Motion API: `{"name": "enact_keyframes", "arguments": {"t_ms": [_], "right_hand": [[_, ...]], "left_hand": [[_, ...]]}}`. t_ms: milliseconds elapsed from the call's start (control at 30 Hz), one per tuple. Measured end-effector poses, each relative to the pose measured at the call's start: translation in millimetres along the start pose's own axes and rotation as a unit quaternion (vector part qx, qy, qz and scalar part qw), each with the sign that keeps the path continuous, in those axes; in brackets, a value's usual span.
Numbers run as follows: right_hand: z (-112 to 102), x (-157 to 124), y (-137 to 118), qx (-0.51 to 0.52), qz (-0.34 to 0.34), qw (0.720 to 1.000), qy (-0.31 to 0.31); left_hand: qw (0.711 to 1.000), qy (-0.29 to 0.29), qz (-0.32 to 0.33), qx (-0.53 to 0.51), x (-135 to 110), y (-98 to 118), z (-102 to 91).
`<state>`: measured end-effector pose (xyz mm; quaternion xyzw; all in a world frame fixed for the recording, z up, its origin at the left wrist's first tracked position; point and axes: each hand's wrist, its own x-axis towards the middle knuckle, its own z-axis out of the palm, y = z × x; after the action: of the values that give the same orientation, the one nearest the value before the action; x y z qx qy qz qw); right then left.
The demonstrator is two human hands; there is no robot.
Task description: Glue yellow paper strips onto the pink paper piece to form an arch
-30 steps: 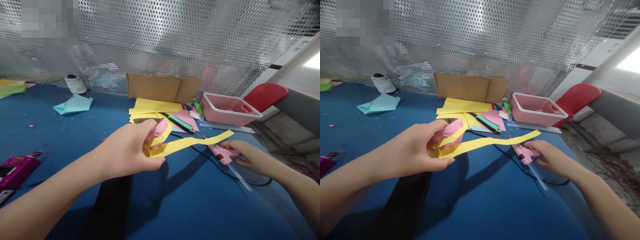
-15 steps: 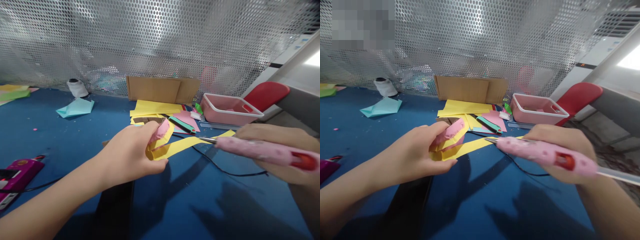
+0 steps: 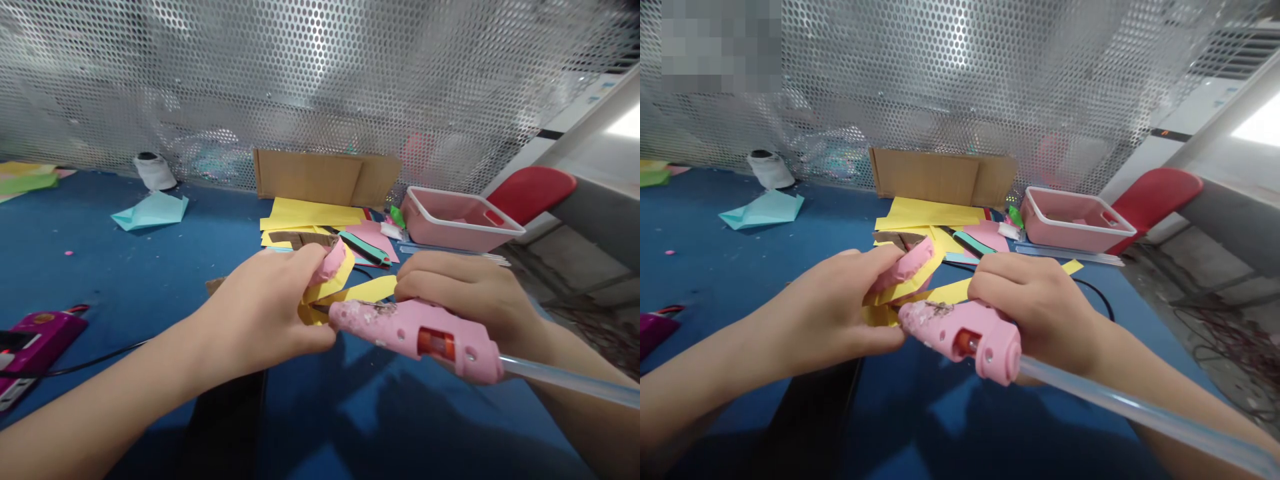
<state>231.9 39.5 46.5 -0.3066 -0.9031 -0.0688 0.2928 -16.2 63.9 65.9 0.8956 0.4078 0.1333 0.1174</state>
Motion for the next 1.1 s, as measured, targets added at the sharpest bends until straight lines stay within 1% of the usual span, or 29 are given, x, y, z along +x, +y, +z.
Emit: {"name": "enact_keyframes", "arguments": {"t_ms": [133, 300, 500, 667, 967, 1100], "right_hand": [[1, 3, -5, -0.022, -0.019, 0.999, 0.016], [1, 3, -8, -0.071, -0.027, 0.996, 0.038], [-3, 0, -7, -0.086, -0.03, 0.995, 0.036], [-5, -5, -5, -0.077, -0.011, 0.996, 0.043], [-6, -12, -2, -0.089, -0.012, 0.995, 0.045], [-7, -12, 0, -0.096, -0.025, 0.994, 0.053]], "left_hand": [[1.0, -0.016, -0.009, -0.001, 0, 2, -2.2], [1.0, -0.002, -0.003, -0.009, -1, 0, -0.9], [1.0, 0.007, 0.001, -0.005, 0, 1, -1.0], [1.0, 0.018, 0.0, 0.004, -1, 2, 0.2], [1.0, 0.008, -0.013, -0.002, -2, 4, -1.3], [1.0, 0.028, -0.006, -0.005, -2, 3, -0.4]]}}
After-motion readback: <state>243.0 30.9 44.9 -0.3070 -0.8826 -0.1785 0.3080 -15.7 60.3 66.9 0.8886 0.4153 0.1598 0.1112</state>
